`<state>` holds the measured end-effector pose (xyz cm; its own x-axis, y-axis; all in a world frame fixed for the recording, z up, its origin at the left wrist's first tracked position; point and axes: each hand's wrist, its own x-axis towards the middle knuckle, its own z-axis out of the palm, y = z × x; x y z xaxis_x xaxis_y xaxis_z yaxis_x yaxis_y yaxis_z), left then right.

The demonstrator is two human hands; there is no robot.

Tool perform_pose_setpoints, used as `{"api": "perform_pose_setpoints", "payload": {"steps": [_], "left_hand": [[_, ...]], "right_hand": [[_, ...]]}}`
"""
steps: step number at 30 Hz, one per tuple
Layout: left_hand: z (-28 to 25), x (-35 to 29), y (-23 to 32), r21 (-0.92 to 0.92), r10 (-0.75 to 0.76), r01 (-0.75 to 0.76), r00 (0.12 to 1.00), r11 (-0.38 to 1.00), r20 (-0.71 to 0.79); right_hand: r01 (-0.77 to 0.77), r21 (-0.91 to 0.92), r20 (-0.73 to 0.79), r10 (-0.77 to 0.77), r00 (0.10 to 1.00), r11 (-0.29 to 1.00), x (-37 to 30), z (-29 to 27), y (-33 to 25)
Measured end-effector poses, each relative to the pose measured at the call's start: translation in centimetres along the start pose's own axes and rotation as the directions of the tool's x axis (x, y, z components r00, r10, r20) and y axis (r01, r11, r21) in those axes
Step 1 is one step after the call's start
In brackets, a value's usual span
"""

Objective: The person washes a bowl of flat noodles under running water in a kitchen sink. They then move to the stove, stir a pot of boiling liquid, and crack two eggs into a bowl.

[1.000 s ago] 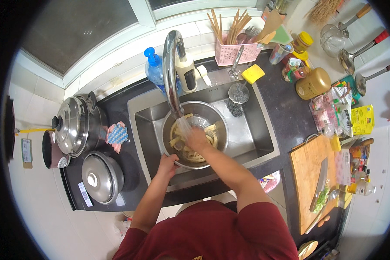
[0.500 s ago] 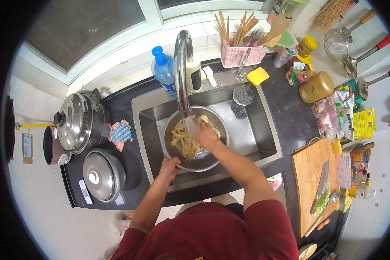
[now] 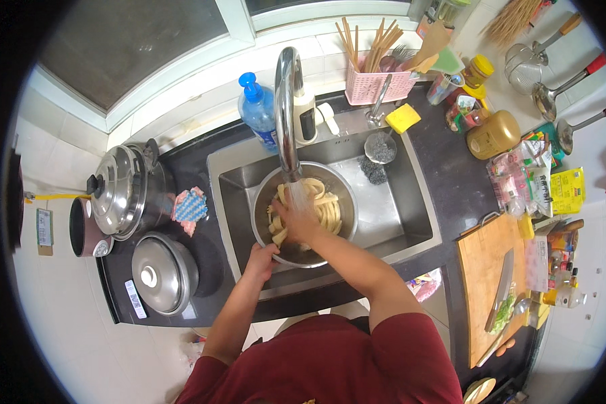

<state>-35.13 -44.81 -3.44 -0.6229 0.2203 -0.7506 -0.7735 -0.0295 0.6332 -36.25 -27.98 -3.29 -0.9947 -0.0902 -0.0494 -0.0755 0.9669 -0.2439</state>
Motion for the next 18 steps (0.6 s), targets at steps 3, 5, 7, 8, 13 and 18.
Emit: {"api": "perform_pose_setpoints", "payload": {"steps": [3,5,7,8,13,18], "left_hand": [[-0.4,0.6,-0.5,-0.001,-0.021,0.021,0.999,1.000,-0.044],[-0.5,0.4,-0.3,0.029,-0.028,0.028,1.000,0.999,-0.006],[-0.3,0.5,-0.1,0.048,-0.037,0.036,0.999,0.998,0.004],[-0.2,0.6,-0.4,0.048,-0.044,0.045,0.999,0.998,-0.009],[0.8,0.5,-0.2,0.007,-0.041,0.041,0.999,0.999,0.018],[1.2,0.5,-0.1,0.075,-0.012,0.009,0.999,0.997,0.041]], "right_hand": [[-0.003,0.123,0.162,-0.017,0.987,0.992,1.5,2.7,2.6],[-0.054,0.068,0.051,0.050,0.997,0.996,1.1,2.6,3.7],[-0.303,0.173,0.224,0.263,0.939,0.937,1.2,1.8,4.8],[-0.273,0.090,0.257,0.242,0.936,0.958,0.7,0.8,5.1],[-0.132,-0.099,0.321,0.157,0.934,0.986,-3.9,-4.6,3.8],[-0.095,-0.083,0.383,0.120,0.916,0.992,-2.7,0.4,5.4]]}}
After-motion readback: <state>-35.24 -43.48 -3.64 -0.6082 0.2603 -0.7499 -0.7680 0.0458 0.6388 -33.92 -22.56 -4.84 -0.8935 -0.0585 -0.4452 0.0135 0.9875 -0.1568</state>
